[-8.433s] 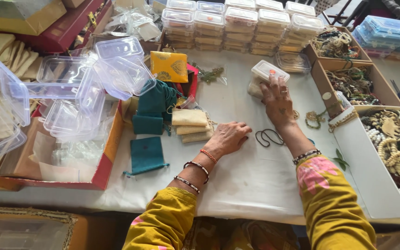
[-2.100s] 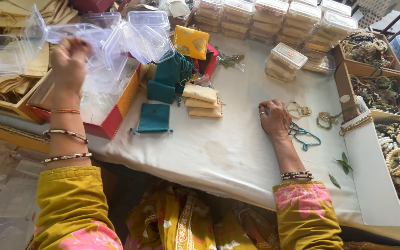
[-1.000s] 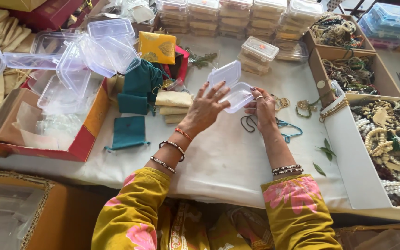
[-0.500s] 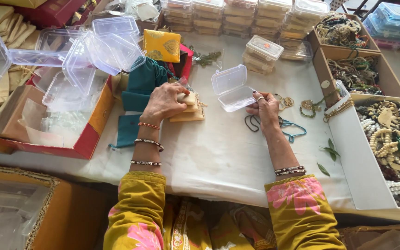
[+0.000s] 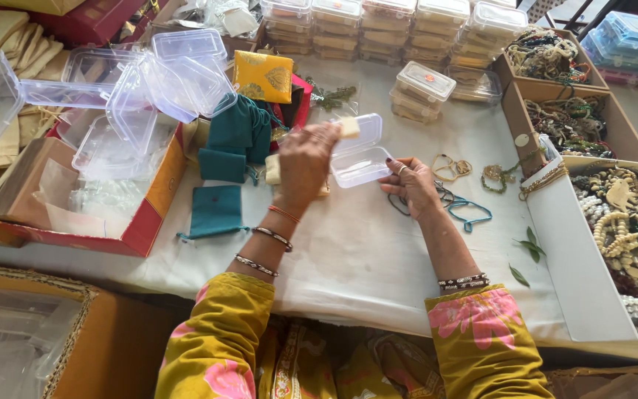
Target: The person picks up small beige fabric pouches from a stack on the table and places them one at a time into clear plastic containers, closing each lid and stacking the filled containers. At the end they handle a small piece of jewelry from a box.
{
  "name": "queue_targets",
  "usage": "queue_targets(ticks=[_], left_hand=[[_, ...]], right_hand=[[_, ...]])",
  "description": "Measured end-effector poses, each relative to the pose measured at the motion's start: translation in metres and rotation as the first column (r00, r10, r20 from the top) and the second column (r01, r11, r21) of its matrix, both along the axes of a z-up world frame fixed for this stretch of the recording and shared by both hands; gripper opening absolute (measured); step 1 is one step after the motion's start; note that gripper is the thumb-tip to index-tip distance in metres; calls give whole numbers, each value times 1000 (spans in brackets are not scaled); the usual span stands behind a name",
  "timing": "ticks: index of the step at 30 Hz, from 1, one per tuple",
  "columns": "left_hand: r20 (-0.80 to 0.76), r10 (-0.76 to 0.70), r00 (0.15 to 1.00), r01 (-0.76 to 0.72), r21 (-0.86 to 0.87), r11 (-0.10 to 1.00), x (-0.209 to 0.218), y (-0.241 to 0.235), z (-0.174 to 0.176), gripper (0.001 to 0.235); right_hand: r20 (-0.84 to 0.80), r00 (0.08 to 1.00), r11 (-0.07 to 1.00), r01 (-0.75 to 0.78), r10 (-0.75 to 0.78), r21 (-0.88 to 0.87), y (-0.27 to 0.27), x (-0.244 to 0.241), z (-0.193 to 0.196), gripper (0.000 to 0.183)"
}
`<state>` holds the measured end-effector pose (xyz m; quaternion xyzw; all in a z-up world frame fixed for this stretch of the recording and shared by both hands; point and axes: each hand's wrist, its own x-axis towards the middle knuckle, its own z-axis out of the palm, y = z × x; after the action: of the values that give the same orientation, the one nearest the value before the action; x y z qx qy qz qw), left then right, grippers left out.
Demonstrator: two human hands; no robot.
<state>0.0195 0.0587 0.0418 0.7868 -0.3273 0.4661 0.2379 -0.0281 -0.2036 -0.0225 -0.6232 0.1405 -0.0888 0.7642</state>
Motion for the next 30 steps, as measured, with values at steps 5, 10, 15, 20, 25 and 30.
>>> queue_targets(ticks=[5, 10, 15, 20, 25, 30], left_hand=[[7, -112, 994, 108, 216, 970, -9, -35, -34, 32], [-201, -252, 947, 300, 270, 915, -8, -43, -51, 33], [-264, -341, 902, 396, 195, 897, -9, -33, -33, 34], [-245, -333, 911, 329, -58, 942, -7, -21, -13, 31], [-294, -383, 876, 259, -384, 886, 9, -26, -31, 29], [-503, -805, 314, 234, -781, 579, 14, -35, -38, 32]], right_hand=[[-2, 999, 998, -52, 52, 31, 6, 1, -6, 23], [-12, 999, 999, -40, 40, -24, 7, 0, -5, 21], [-18, 999, 999, -50, 50, -5, 5, 0, -6, 25], [17, 999, 992, -39, 38, 117, -4, 0, -4, 27], [125, 992, 984, -3, -20, 180, 3, -9, 9, 29], [183, 981, 973, -103, 65, 206, 9, -9, 11, 28]])
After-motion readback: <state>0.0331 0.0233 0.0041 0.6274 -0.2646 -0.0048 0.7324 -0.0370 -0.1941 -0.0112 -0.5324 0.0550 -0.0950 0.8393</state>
